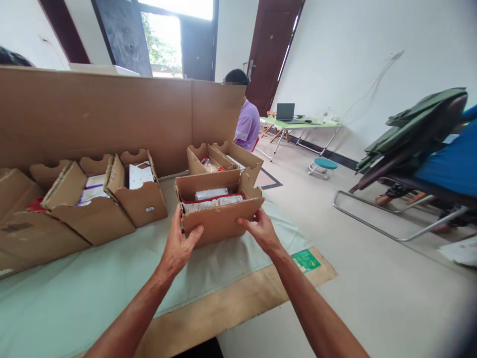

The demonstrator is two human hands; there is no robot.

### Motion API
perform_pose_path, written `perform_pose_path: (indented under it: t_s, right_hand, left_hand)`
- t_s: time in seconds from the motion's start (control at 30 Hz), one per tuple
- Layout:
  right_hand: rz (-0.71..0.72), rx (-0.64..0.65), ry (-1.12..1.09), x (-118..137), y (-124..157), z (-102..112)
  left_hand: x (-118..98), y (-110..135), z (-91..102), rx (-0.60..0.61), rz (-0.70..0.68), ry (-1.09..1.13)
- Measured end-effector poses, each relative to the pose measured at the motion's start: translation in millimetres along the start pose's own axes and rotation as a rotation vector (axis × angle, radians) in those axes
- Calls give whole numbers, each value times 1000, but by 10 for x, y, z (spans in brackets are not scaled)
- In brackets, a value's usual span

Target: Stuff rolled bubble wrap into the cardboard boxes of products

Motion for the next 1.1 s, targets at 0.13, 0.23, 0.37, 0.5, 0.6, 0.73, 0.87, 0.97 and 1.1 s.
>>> perform_pose_path:
  t_s: [0.13,0.23,0.37,0.5,0.6,0.73,0.87,0.97,1.1]
  right_hand:
    - [27,-31,36,224,649,-118]
    - [79,36,-5,478,1068,-414]
    - [139,168,-63,784,1104,-1050]
    - [113,64,-111,826,940,-1128]
    - [55,-97,-9,688,1120,-724]
    - [76,-158,186,584,1627,-449]
    - [229,3,171,687,1789,-947]
    - [337,19,161,767,1670,-1123]
    - [370,112,198,600,1525,-888]
  left_hand:
    - [156,682,386,-98,196,52]
    - [332,1348,1071,-259,327,-46]
    - [240,1572,1814,-377,380,-165]
    - [-86,1048,1717,-351,233,-119]
    - [-197,822,1317,-164,135,-14]
    - [57,1261,1271,-80,280,9]
    - [347,1763,1898,-347,430,-72]
    - [390,1658,2108,-396,391,-39]
    - [476,1327,1959,-306,326,53]
Point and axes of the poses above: each hand's wrist, its own y-axis away from the middle knuckle, its own z-axis out of the back of the hand, x = y × z, the point moved 7 cm from there along -y, towards the middle knuckle, and after that the axes turned 1 degree about -x, right-handed, at the moved point
